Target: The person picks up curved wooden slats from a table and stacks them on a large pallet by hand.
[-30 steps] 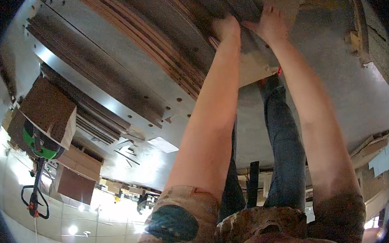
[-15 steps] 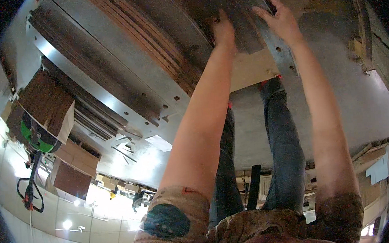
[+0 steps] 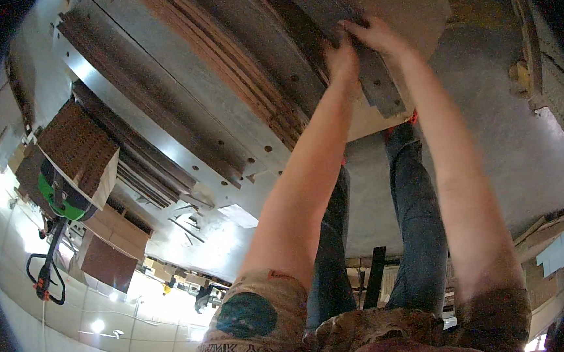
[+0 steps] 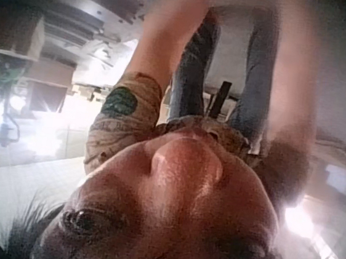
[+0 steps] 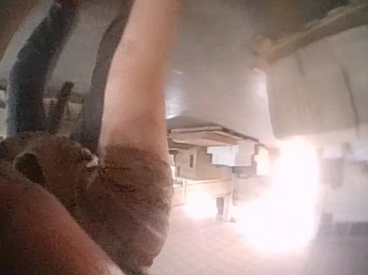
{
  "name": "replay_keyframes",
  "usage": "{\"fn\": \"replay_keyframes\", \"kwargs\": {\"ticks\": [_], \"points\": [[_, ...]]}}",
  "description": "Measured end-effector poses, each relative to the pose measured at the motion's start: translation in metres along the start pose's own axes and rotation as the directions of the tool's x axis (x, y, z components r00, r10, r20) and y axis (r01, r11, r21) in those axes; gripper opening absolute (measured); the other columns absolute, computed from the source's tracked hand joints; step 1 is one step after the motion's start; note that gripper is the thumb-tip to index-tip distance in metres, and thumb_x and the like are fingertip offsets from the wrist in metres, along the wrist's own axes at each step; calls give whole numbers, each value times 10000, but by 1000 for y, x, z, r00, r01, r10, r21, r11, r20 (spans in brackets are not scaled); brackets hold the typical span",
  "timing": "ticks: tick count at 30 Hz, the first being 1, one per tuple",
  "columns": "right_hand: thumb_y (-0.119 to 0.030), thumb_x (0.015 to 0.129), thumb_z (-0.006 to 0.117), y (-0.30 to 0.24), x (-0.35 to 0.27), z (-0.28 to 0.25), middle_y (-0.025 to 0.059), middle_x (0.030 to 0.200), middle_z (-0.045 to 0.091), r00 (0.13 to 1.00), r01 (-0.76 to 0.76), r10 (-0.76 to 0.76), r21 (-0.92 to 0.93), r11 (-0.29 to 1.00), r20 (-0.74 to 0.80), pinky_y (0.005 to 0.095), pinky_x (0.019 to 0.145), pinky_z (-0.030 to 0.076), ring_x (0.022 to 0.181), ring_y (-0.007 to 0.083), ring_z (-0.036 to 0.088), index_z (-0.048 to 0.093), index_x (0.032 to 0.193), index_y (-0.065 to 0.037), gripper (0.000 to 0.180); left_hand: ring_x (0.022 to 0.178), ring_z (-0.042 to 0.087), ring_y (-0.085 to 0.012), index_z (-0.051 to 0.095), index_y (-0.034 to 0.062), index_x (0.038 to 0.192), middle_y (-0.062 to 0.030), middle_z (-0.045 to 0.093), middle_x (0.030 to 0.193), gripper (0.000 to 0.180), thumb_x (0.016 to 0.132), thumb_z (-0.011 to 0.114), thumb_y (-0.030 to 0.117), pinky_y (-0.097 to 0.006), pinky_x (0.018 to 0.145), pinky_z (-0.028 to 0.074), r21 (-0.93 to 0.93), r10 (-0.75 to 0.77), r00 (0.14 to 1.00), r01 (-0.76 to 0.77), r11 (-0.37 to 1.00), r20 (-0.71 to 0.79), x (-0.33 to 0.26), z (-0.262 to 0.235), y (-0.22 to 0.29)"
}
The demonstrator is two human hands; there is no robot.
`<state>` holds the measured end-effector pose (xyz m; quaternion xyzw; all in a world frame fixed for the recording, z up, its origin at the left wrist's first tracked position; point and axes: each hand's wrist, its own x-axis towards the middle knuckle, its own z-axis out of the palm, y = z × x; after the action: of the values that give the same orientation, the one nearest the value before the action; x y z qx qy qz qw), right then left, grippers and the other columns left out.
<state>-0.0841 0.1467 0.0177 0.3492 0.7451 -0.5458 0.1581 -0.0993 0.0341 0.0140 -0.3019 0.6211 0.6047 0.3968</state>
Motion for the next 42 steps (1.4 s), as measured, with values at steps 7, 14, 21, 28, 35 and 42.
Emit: {"fn": "replay_keyframes", "kwargs": {"ticks": [7, 14, 21, 28, 35, 42], "points": [[-615, 809, 424, -49, -49, -53, 284, 1084, 536, 994, -6, -20, -235, 972, -110, 437, 891, 409, 1031, 402, 521, 495, 1144, 40, 739, 1106, 440, -261, 283, -31, 1281, -181, 451, 1189, 519, 875, 531, 176, -345, 898, 371, 91, 244, 970, -243, 966, 4, -100, 39, 35], [-550, 850, 436, -139, -74, -16, 242, 739, 586, 948, 193, -252, -279, 941, -196, 443, 680, 455, 762, 407, 585, 550, 932, 16, 583, 1192, 387, -227, 333, -7, 1303, -145, 398, 1288, 591, 797, 630, 65, -316, 989, 320, 330, 686, 726, -659, 676, 43, -174, -29, 65], [-448, 910, 366, -127, -38, 60, 285, 1091, 502, 871, 401, -490, -532, 746, -32, 455, 872, 419, 1012, 426, 503, 519, 1038, 56, 542, 1228, 332, -324, 458, 10, 1203, -205, 337, 1320, 496, 778, 673, 149, -383, 1011, 272, 849, 913, 402, -505, 157, 70, -165, -155, 147], [-482, 915, 314, -142, 74, 34, 166, 1429, 215, 976, -129, 145, -104, 986, 164, 399, 1065, 203, 1297, 302, 254, 170, 1388, -16, 679, 1303, 110, -415, 204, -33, 1351, -303, 143, 1384, 827, 793, 617, 418, -484, 1033, 141, 973, 856, 517, -185, 137, -22, -145, -212, 158], [-428, 947, 237, -203, 64, 54, 142, 1410, 280, 904, -234, 36, 423, 875, 427, 386, 1045, 227, 1278, 286, 293, 285, 1361, -27, 578, 1304, 119, -418, 299, -34, 1317, -298, 190, 1376, 835, 724, 671, 419, -494, 1035, 162, 963, 913, 400, -268, 38, 75, -136, -212, 153], [-453, 933, 282, -111, 66, 55, 132, 1341, 369, 961, -193, 60, 496, 847, 271, 388, 1020, 279, 1220, 281, 370, 296, 1360, -56, 583, 1225, 359, -289, 391, -28, 1251, -204, 368, 1322, 556, 805, 642, 191, -367, 1001, 296, 697, 881, 449, -586, 414, -146, -161, -223, 141]]}}
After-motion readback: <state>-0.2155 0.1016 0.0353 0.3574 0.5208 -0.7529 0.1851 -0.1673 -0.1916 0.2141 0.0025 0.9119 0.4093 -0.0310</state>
